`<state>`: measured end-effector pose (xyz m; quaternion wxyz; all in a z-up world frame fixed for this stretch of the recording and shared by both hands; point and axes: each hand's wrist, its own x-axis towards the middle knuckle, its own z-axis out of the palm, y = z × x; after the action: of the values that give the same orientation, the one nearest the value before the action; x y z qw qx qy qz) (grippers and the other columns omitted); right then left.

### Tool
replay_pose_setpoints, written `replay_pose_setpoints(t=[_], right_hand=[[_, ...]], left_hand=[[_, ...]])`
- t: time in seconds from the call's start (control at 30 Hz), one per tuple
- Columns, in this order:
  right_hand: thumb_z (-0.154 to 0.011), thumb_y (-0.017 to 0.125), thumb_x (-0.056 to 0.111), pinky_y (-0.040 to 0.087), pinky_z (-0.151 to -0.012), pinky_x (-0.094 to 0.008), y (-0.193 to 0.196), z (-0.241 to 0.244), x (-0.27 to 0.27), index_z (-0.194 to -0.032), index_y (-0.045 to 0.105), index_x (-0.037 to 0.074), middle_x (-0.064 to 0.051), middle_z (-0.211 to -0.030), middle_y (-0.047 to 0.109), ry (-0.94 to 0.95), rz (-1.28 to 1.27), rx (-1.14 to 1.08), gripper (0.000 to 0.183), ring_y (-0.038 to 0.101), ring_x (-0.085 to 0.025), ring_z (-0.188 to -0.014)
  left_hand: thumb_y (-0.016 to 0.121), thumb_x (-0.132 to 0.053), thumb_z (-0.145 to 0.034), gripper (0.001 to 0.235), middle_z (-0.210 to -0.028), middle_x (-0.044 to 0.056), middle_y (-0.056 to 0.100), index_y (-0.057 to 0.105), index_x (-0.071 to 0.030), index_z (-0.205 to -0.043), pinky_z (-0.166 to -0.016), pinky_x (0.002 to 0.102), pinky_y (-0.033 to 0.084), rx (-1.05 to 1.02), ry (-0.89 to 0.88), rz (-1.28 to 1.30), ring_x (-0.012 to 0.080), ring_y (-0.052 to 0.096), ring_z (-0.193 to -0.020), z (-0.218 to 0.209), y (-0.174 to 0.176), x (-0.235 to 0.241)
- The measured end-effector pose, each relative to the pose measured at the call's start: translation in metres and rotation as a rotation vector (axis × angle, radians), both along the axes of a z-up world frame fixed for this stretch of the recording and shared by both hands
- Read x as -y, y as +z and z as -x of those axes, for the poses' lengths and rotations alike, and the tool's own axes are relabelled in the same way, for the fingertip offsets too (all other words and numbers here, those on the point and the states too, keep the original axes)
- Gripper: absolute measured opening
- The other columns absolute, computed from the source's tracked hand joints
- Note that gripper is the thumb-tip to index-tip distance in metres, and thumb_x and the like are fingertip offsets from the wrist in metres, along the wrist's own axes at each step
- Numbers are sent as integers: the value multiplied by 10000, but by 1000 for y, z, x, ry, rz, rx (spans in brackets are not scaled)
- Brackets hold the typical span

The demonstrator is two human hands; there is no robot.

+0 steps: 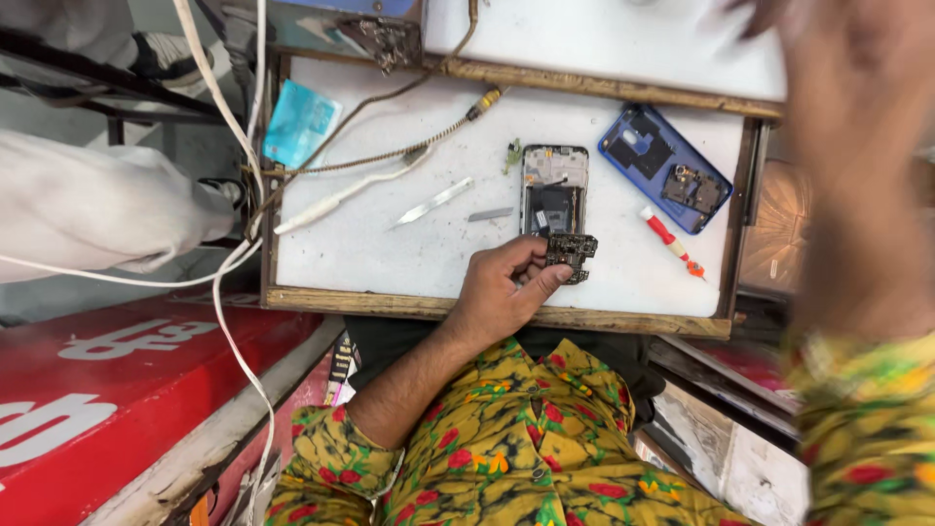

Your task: The person cleans a small circuit board with a cotton swab and then uses fingers to adjust or connect a tiny component on the board. The work is performed over a disassembled mobile phone on a cluttered workbench.

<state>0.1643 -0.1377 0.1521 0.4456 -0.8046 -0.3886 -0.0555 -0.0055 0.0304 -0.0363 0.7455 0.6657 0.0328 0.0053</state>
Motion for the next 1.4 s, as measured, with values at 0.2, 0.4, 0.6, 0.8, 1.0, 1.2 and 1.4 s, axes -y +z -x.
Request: replay_pose_setpoints(t=[0.2, 0.4, 0.6, 0.8, 1.0, 1.2, 1.4], right_hand=[[-1078, 541, 521, 394, -1243, -514, -131, 103, 2, -1604, 372, 110, -224, -1523, 523, 243, -657, -1026, 688, 502, -340, -1462], [-1099, 566, 315, 383, -1263, -605, -188, 125, 30, -1588, 412, 137, -210, -1480, 521, 70, -936, -1298, 543, 491, -414, -1455], [-1130, 479, 415, 486, -1120, -628, -190, 103, 55, -1565, 451, 134, -195, -1515, 541, 237, -1174, -1520, 518, 550, -390, -1385], [-1114, 380, 559, 562, -1020, -628, -195, 101, 54, -1613, 406, 134, -235, -1557, 518, 257, -1177, -1604, 656, 581, -431, -1365], [-1154, 370, 547, 579, -1002, -558, -202, 106, 58, -1634, 359, 154, -231, -1502, 511, 131, -1038, -1551, 621, 590, -398, -1332], [-1103, 315, 654, 538, -1094, -546, -197, 105, 51, -1574, 414, 126, -245, -1470, 560, 113, -1169, -1552, 714, 596, -373, -1296], [-1097, 268, 662, 445, -1211, -583, -181, 120, 42, -1497, 468, 140, -157, -1245, 604, 97, -1275, -1493, 688, 580, -351, -1317]], left_hand=[[732, -168, -996, 207, -903, 19, 735, 698, -9, -1124, -689, 230, 542, 11, -51, 157, 52, 639, -762, 2, 12, 17], [695, -228, -1013, 211, -947, 116, 723, 718, -67, -1147, -705, 376, 567, 161, -23, -500, 280, 719, -829, 3, 44, 19], [755, -189, -1005, 293, -1188, 140, 689, 699, -30, -1245, -952, 452, 531, 95, 415, -1260, 340, 640, -1098, 10, 33, -81], [790, -159, -992, 259, -1149, 96, 683, 739, -114, -1242, -968, 485, 465, -49, 334, -1601, 331, 594, -1120, 11, 19, -137], [580, -46, -1183, 177, -1223, 172, 673, 604, -18, -1357, -907, 421, 562, 75, 302, -1028, 364, 687, -1073, 28, 46, -96], [603, -14, -1028, 535, -964, 119, 633, 484, -102, -1542, -688, 413, 533, 203, -72, -710, 287, 663, -794, 46, 41, 13], [671, 5, -865, 769, -902, 86, 565, 424, -95, -1587, -616, 368, 559, 239, -174, -807, 226, 642, -726, 38, 36, 61]])
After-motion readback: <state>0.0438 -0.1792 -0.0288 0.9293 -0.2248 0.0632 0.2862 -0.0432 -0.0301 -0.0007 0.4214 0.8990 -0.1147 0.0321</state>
